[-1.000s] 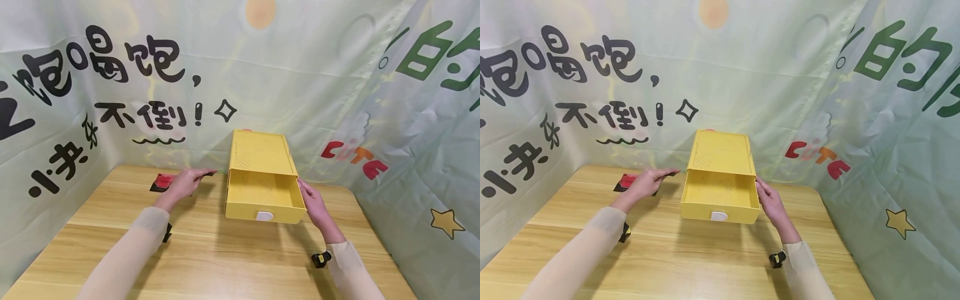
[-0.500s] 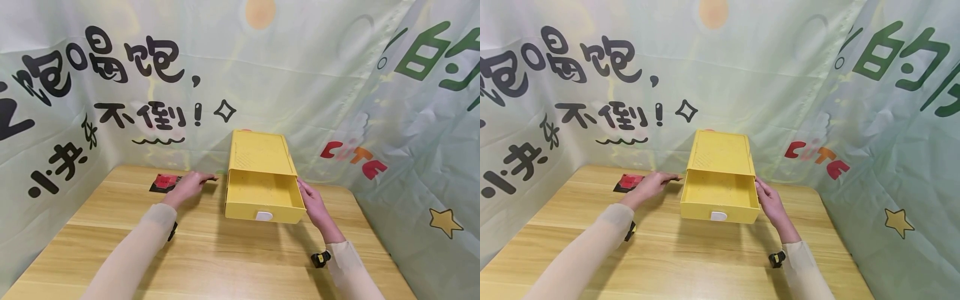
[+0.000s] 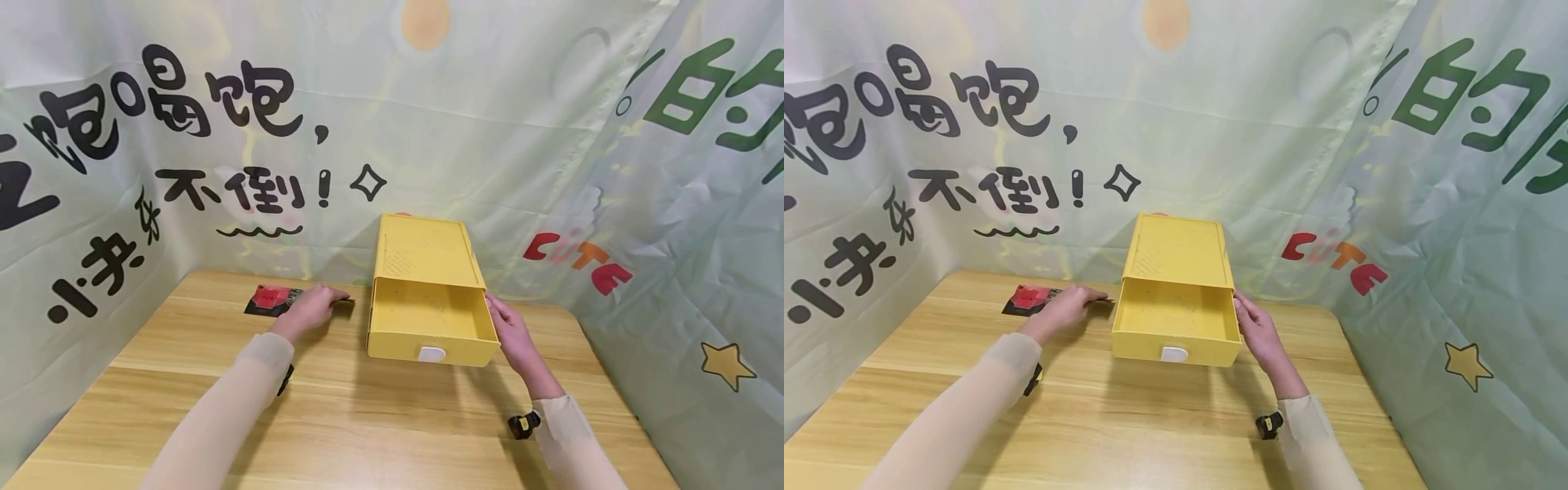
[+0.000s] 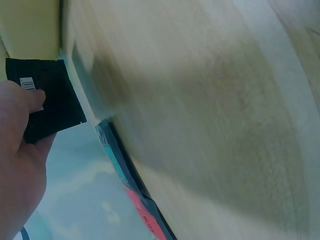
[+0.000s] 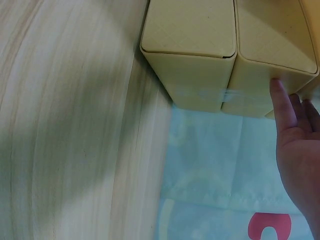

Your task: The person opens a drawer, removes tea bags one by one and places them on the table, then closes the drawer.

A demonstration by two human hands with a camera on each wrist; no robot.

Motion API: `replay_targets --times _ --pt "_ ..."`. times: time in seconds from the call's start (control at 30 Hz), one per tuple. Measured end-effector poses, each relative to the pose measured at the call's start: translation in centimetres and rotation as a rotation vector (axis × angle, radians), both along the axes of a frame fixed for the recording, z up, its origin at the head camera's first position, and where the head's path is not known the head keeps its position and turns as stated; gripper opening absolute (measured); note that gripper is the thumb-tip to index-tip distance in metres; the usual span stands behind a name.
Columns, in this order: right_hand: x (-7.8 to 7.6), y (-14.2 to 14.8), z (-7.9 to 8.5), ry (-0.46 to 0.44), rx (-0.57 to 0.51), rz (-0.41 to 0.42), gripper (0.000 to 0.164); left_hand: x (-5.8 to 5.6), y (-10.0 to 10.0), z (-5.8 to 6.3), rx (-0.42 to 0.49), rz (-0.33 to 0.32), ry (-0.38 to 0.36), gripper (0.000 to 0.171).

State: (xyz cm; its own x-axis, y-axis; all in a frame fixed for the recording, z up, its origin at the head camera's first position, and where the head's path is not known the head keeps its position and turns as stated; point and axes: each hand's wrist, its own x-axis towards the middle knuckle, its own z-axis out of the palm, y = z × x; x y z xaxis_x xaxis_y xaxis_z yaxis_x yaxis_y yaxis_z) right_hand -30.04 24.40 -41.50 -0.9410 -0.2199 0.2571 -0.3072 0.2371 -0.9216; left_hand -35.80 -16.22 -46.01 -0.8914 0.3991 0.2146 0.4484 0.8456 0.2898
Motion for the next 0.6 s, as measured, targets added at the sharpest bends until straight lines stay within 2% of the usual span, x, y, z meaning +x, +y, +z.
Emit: replay_targets --times 0.1,0.4,0.6 --pt "-0.02 0.01 -0.03 0.005 -0.001 0.001 0.056 -0.01 0.03 -0.19 -0.011 0.0 -0.013 0.044" --pt "0.19 -0.07 0.23 -0.008 -0.002 0.0 0.053 0.23 -0.18 -0.5 -0.076 -0.054 -0.002 0.044" --pt "0.23 -0.11 0.27 -0.004 -0.012 0.014 0.053 0.33 -0.1 -0.83 -0.135 -0.031 -0.081 0.055"
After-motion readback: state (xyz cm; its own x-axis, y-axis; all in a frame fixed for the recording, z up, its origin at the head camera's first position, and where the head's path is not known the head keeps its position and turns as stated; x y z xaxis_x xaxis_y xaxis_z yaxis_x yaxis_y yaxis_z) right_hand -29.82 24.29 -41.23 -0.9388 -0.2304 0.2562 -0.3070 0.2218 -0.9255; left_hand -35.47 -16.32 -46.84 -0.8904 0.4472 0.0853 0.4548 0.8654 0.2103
